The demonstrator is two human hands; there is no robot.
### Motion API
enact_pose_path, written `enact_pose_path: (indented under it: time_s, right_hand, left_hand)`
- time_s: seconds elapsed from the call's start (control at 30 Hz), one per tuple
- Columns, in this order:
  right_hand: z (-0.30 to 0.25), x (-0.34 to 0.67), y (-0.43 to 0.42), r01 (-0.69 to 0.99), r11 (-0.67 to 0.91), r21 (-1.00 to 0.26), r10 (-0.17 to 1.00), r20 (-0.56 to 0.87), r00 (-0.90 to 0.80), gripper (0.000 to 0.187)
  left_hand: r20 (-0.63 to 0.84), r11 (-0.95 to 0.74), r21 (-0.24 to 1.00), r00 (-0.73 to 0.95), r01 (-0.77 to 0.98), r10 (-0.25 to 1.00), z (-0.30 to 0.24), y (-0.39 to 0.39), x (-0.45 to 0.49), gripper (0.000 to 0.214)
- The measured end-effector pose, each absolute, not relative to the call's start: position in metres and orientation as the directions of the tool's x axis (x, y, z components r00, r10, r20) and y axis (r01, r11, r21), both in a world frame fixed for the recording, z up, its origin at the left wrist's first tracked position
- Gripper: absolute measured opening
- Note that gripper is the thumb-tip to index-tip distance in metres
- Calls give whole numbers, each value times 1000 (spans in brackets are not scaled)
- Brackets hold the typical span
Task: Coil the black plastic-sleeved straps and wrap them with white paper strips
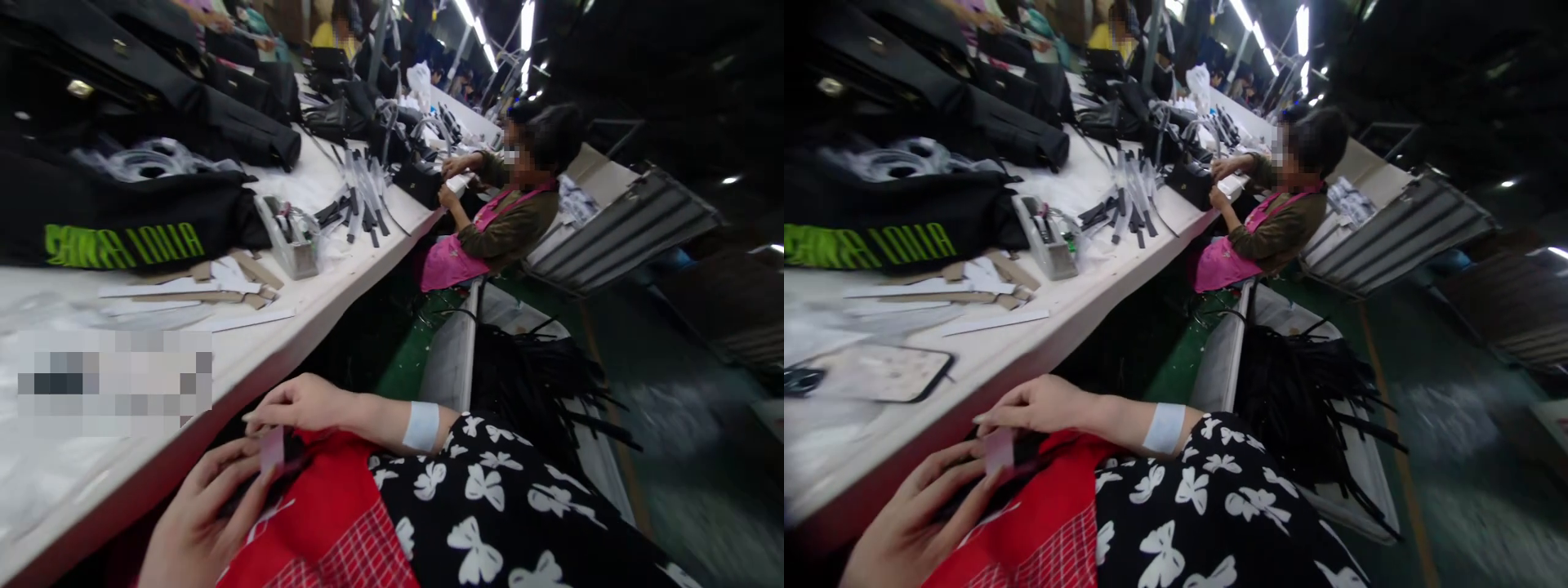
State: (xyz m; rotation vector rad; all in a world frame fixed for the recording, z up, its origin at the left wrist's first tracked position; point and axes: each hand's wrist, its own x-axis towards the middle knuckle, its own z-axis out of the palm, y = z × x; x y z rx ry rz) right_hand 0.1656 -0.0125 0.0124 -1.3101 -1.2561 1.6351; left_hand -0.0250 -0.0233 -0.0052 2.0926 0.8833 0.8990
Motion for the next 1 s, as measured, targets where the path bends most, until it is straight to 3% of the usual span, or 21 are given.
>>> enact_pose_path:
  time_s: [0.13,0.27,0.4,0.5,0.57,0.67,0.83,1.0]
  right_hand:
    - [12,159,-11,-26,-455,-890,876,-442,-193,20]
    - [5,158,-12,-51,-518,-854,814,-474,-335,9]
    - [1,159,-19,-58,-370,-927,913,-351,-208,20]
    - [2,157,-29,1,-214,-977,973,-213,-83,21]
    - [5,158,-33,17,-194,-981,978,-195,-70,20]
    - [12,165,-31,37,-250,-968,959,-253,-131,21]
    - [27,179,-23,13,-369,-929,893,-358,-273,34]
    - [31,186,-28,-19,-425,-905,864,-400,-306,44]
  left_hand:
    - [363,-570,754,516,327,776,4,-26,-26,18]
    - [350,-561,765,526,317,775,2,-29,-29,16]
    - [294,-482,806,475,344,830,-5,-25,-28,23]
    - [104,-301,880,469,368,877,-4,-24,-24,28]
    - [-47,-160,916,494,368,868,0,-26,-21,28]
    - [-122,-76,933,511,351,851,6,-29,-17,26]
    - [-98,-76,943,488,324,867,15,-31,-10,21]
    - [-95,-56,946,438,319,894,15,-33,-7,13]
